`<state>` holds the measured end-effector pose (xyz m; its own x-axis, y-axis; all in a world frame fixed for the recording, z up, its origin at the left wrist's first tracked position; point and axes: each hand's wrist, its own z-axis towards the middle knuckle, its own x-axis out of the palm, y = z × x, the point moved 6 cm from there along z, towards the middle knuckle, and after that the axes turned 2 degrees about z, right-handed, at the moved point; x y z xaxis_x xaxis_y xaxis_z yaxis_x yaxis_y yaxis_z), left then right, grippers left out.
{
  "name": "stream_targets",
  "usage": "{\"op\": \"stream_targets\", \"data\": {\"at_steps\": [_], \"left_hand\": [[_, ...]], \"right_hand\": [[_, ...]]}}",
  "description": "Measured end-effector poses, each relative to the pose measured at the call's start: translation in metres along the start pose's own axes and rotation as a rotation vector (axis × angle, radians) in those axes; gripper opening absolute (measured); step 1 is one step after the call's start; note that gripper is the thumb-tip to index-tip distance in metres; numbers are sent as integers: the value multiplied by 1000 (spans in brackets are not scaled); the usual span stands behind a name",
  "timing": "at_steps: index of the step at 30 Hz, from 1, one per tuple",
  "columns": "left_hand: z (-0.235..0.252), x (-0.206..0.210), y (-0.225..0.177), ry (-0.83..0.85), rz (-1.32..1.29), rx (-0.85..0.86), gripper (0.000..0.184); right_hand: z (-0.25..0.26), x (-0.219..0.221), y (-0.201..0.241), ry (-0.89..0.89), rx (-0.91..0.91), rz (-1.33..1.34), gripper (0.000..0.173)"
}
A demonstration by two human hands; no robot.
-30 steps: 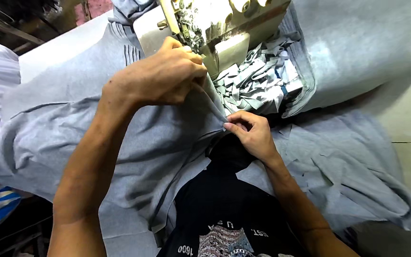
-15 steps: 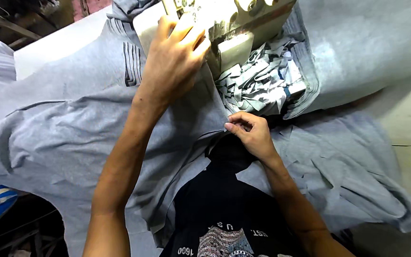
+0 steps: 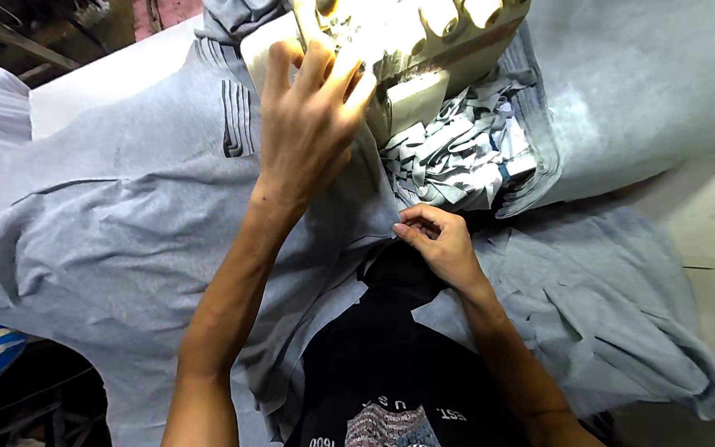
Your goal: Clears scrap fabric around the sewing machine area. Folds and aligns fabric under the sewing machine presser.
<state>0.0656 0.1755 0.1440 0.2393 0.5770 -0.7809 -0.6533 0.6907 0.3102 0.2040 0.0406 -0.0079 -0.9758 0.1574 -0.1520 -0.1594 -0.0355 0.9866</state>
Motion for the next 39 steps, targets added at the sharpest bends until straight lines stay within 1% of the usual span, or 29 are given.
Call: {"op": "stream_targets", "data": {"at_steps": [3,5,7,9,11,14,18,25,33,39], "left_hand": [[-7,-8,-2,-139,-14,-71,20],[-19,-16,-10,-168,-81,-104,19],[-37,-16,-24,-87,-170,-121,26],[-53,-4,-37,1,-208,-119,32],[-62,9,-40,39,-216,-152,39],[-68,14,-37,34,-235,-232,44],[-71,15,-39,35,-245,-286,47],[-82,7,-28,124,-286,-447,49],[-73,6,-34,186,-196,-476,56],[-65,4,-52,175,-263,-519,66]], "right_hand": [[0,0,-1,-3,14,11,12],[0,-1,-1,4,17,6,13],[1,-1,-1,5,20,6,12],[1,0,0,11,19,9,11],[2,0,1,17,14,11,11],[2,-1,3,26,13,9,12],[3,-1,7,45,8,6,15],[4,3,13,97,-13,-3,15],[-3,0,22,118,-42,71,16],[-13,-1,24,82,-48,92,15]]}}
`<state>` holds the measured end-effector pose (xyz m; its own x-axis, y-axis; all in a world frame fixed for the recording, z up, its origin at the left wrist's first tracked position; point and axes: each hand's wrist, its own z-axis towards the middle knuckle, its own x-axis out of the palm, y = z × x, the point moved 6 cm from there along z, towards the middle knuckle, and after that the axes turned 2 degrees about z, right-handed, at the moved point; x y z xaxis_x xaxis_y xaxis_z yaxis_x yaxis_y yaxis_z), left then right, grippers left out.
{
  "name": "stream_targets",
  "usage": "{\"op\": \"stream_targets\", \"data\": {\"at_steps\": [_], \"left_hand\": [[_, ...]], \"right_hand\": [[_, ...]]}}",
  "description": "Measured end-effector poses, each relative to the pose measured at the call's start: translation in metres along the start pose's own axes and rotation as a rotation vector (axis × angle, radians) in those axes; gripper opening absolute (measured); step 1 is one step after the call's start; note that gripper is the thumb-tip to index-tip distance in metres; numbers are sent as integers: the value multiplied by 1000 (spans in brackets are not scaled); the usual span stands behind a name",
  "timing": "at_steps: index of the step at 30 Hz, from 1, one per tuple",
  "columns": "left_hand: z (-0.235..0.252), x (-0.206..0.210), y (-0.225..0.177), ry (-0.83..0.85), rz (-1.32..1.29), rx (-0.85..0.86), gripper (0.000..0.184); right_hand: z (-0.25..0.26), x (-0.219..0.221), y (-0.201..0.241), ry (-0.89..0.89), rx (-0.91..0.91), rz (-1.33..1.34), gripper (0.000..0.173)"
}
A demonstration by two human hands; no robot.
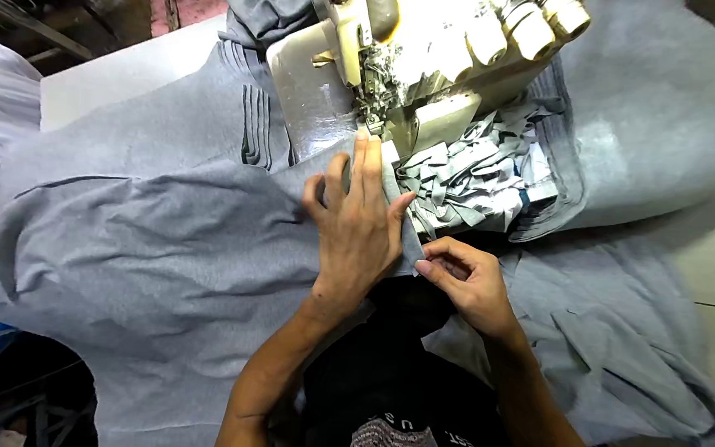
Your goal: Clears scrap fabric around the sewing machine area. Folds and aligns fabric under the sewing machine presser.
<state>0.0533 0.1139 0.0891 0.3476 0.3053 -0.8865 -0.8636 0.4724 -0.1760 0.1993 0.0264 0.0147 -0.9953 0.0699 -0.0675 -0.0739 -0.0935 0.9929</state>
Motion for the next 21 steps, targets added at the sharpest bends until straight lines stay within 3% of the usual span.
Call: {"op": "stream_targets", "data": {"at_steps": [16,18,21], "left_hand": [[-2,8,1,-76,-199,-52,65],[-3,7,5,-74,-258,-41,60],[-17,-1,8,-177,-319,33,37]], "right_hand": [[6,-1,-20,-94,-8,-67,15],[6,0,-21,-87,0,-85,16],[7,-1,-21,-97,21,-130,15]]}}
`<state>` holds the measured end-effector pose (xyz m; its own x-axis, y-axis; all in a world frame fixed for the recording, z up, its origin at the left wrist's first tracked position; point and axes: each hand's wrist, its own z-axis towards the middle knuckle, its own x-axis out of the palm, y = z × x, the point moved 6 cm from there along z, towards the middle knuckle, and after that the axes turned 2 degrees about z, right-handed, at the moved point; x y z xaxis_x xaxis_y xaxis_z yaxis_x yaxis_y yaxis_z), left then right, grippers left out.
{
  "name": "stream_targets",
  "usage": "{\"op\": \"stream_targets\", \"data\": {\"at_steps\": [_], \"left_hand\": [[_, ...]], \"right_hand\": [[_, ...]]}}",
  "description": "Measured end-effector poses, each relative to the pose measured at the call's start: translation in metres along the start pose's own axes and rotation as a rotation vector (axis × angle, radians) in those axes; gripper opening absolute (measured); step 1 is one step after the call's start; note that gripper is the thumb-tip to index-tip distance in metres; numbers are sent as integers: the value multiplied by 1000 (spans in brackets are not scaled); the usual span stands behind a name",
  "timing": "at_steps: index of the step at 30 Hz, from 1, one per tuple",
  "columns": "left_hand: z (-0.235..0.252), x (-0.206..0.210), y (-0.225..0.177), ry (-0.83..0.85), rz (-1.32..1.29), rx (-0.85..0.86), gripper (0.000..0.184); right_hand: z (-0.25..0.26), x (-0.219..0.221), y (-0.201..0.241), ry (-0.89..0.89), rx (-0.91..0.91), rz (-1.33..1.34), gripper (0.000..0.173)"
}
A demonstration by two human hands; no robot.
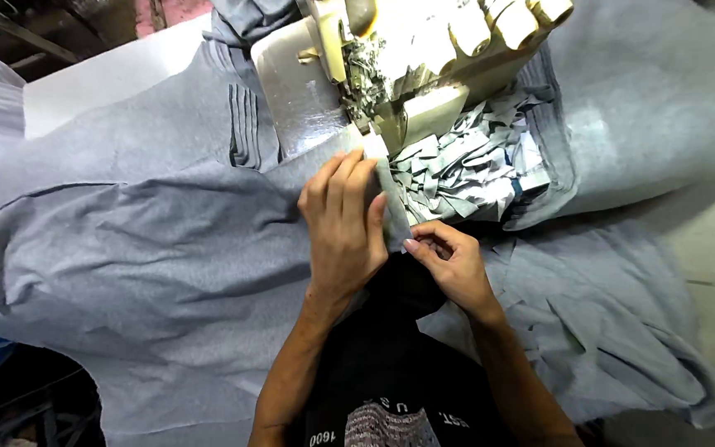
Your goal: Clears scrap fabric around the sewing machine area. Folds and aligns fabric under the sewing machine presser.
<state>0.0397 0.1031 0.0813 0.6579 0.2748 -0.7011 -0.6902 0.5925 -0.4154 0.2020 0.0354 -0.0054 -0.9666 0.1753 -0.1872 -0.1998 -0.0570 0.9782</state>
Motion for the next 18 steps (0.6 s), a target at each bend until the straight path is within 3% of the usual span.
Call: {"op": "stream_targets", "data": {"at_steps": [5,10,18], "left_hand": [[-53,8,-7,37,-141,-83,20],[-87,26,-21,20,-57,-71,30],[-107,26,-31,-46,123,32,28]], "right_hand": [[-4,-3,-2,19,64,-10,11],[-7,-1,4,74,39,60,12],[-20,-5,7,38,107,127,16]]}}
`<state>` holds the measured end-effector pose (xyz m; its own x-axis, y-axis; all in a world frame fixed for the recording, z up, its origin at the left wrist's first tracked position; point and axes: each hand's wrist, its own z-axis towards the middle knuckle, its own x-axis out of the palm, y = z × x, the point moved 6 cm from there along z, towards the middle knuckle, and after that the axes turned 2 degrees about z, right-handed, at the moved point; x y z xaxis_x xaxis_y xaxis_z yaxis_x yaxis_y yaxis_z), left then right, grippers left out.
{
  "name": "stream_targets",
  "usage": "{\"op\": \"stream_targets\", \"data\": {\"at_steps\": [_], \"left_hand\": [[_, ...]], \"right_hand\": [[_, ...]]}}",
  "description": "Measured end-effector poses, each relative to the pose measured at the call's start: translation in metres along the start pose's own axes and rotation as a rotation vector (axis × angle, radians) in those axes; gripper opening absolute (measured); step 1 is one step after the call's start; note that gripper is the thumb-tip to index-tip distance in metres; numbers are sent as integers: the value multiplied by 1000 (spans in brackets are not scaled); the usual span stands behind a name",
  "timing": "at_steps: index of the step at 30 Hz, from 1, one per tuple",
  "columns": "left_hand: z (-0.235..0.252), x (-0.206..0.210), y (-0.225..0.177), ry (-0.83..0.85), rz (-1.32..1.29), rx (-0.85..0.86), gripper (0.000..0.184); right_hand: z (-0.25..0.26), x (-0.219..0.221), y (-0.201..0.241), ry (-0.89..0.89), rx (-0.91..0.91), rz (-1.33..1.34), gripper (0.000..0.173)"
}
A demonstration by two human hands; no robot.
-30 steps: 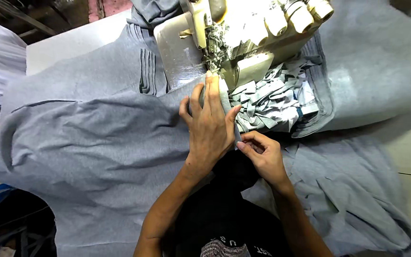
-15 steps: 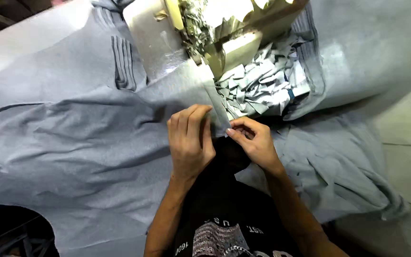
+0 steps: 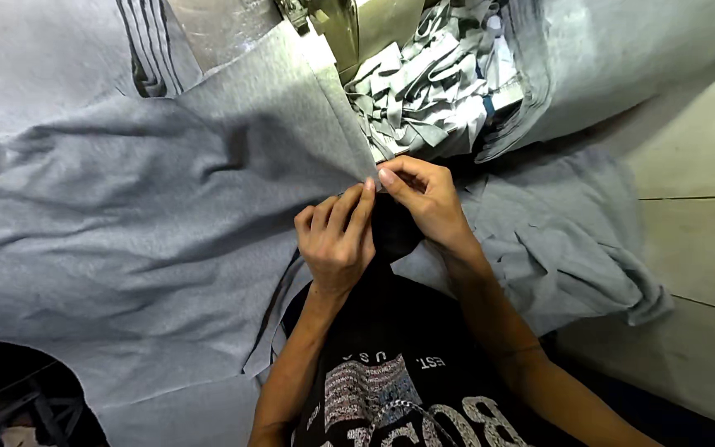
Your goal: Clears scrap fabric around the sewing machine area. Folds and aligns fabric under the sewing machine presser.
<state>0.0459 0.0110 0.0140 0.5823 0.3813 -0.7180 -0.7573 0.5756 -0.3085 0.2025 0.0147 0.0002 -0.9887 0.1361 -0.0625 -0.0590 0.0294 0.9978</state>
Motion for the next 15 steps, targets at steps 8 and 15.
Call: {"op": "stream_targets", "data": {"at_steps": [8,15], "left_hand": [[-17,3,-1,90,-110,-2,25],[-56,78,-1,793,-1459,-585,58]], "right_hand": [[1,-1,-1,-58,-44,-72,10],[-4,4,18,-72,-40,-23,27]]}}
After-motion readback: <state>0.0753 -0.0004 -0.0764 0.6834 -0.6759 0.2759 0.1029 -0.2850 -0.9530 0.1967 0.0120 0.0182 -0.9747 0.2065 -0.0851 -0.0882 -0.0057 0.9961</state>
